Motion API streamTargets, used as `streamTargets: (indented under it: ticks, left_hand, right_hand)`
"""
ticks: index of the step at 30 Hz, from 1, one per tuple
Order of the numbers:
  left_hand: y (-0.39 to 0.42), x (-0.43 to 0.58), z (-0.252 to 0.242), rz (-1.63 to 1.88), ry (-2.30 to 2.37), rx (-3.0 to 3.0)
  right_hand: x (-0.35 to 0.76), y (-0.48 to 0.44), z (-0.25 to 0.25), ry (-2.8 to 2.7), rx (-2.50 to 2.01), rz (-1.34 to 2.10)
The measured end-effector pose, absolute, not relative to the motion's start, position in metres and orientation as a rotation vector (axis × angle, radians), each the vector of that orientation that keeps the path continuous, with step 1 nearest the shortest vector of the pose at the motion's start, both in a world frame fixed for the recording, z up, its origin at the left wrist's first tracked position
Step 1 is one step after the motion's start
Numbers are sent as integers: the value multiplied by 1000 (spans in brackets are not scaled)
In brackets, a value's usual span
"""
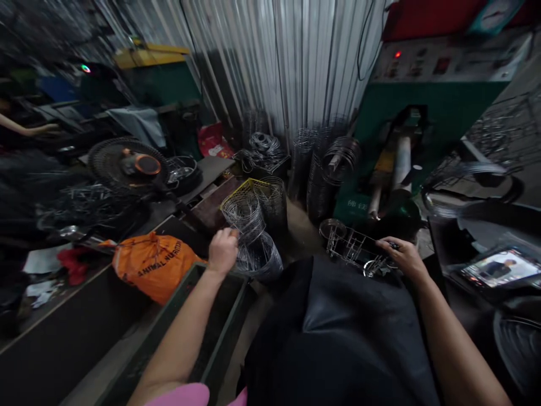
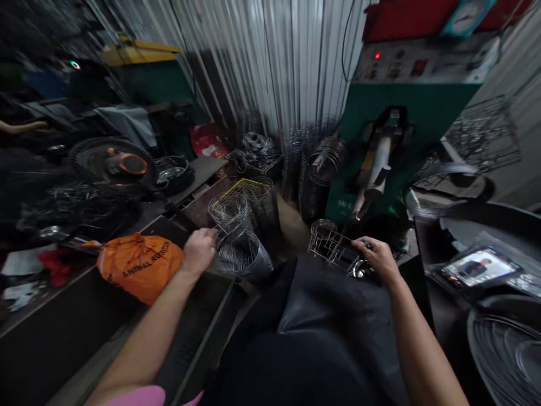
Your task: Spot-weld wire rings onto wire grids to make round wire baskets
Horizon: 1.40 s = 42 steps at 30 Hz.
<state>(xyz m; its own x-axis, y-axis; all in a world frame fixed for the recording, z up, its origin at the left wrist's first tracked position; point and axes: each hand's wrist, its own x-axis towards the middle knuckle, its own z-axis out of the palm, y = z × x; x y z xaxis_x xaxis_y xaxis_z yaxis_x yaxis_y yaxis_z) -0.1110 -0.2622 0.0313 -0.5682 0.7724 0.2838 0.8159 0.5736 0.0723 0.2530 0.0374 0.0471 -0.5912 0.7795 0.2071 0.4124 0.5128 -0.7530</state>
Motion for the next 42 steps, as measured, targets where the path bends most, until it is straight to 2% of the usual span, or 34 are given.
streamTargets:
  ticks: [5, 8, 15, 20, 26, 33, 38, 42]
  left_hand:
    - [-263, -78, -52, -155, -2660, -1488]
    - [-261, -74, -78, -120, -2696, -1543]
    - [-251, -81, -70, -132, -2759, -1621]
    - [-253, -72, -73, -292, -2873, -1600]
    - [-263, -91, -75, -789, -3039, -1315]
    - [-284, -120, -100, -1674, -3021, -102]
    - [-275, -128, -120, -2119, -3037, 398]
    - [-272, -140, -121, -2346, -2972, 641]
  right_hand:
    - [250, 20, 49, -2220, -986, 984]
    - [253, 12, 48, -2229, -997, 957]
    - [257, -5, 47, -2251, -1014, 932]
    - [260, -11, 42, -2232, -1027, 959]
    - [264, -13, 39, -2211, -1024, 989]
    - [274, -16, 30, -2102, -1112, 1005]
    - [280, -14, 30, -2042, -1169, 1009]
    - [285, -6, 29, -2028, -1183, 1002]
